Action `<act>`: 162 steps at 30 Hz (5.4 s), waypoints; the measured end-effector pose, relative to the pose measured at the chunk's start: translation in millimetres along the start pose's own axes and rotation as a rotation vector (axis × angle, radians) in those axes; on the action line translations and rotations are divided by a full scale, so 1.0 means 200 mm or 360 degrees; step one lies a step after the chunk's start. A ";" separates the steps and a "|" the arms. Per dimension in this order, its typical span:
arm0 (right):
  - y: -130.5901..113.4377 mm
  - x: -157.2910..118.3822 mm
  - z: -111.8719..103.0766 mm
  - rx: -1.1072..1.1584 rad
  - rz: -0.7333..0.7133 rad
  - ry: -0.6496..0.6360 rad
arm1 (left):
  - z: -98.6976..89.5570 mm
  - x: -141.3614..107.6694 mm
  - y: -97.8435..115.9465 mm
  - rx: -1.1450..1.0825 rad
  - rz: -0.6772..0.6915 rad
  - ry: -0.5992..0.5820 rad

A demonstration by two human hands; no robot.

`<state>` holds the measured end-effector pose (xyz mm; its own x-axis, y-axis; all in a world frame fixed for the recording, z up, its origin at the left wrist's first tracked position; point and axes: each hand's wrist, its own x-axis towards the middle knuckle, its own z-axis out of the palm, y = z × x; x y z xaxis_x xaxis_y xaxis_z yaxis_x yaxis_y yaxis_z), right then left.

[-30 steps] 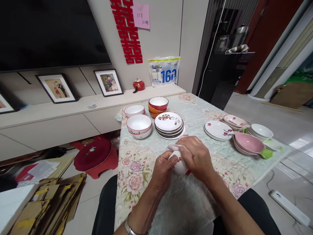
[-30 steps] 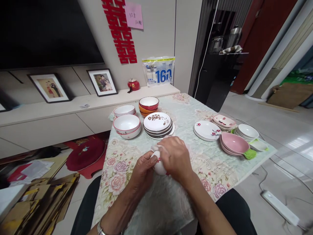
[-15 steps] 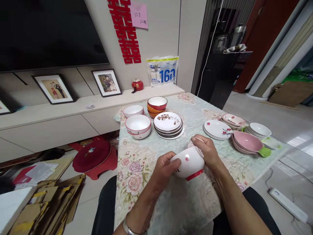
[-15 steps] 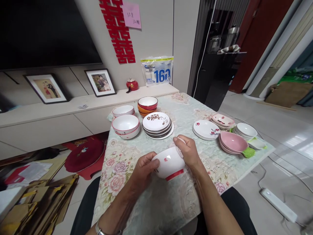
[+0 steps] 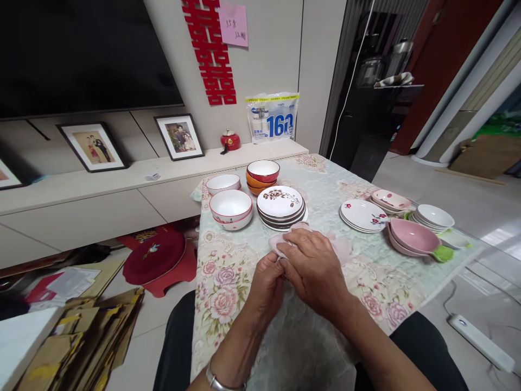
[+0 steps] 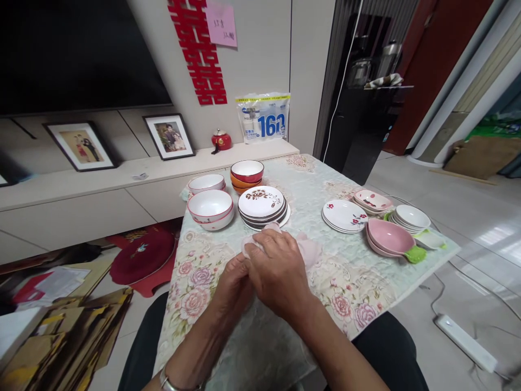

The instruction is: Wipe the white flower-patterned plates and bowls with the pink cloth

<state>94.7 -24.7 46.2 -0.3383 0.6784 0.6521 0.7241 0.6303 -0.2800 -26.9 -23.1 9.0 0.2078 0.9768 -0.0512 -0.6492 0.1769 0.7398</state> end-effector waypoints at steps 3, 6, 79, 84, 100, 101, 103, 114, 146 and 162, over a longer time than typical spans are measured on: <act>0.12 0.00 0.00 0.0405 0.0183 0.0113 | -0.01 0.00 0.00 -0.0031 -0.0055 0.0017; 0.27 -0.02 0.04 0.1025 0.0786 0.0155 | -0.03 0.02 -0.01 -0.0078 -0.0103 0.0122; 0.03 0.01 -0.03 -0.0018 0.0199 0.0098 | -0.08 -0.01 0.00 0.0519 -0.0056 -0.0232; 0.19 -0.02 0.00 0.0416 0.0462 0.0143 | -0.06 0.00 -0.01 0.0286 -0.0103 -0.0081; 0.33 -0.04 -0.16 -0.0173 0.0486 -0.0275 | -0.04 0.01 0.01 0.0196 -0.0102 0.0144; 0.31 -0.03 -0.18 -0.0121 0.0350 -0.0231 | -0.04 0.00 0.01 0.0216 -0.0109 0.0116; 0.25 -0.02 -0.19 0.0009 0.0106 -0.0179 | -0.05 0.00 0.00 0.0257 -0.0130 0.0025; 0.22 -0.01 -0.08 0.0885 0.0553 -0.0013 | -0.05 -0.02 -0.01 0.0315 -0.0091 -0.0090; 0.11 -0.02 -0.08 0.0129 0.0630 0.0108 | -0.06 -0.02 -0.01 0.0624 -0.0106 -0.0203; 0.41 -0.05 -0.09 0.1356 0.1171 -0.0092 | -0.06 -0.01 -0.03 0.0391 -0.0171 -0.0153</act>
<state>169.0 13.1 28.6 -0.0417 0.9939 0.1023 0.1198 0.1067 -0.9870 -32.1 -24.2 -2.8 0.3418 0.9361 -0.0833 -0.4253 0.2332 0.8745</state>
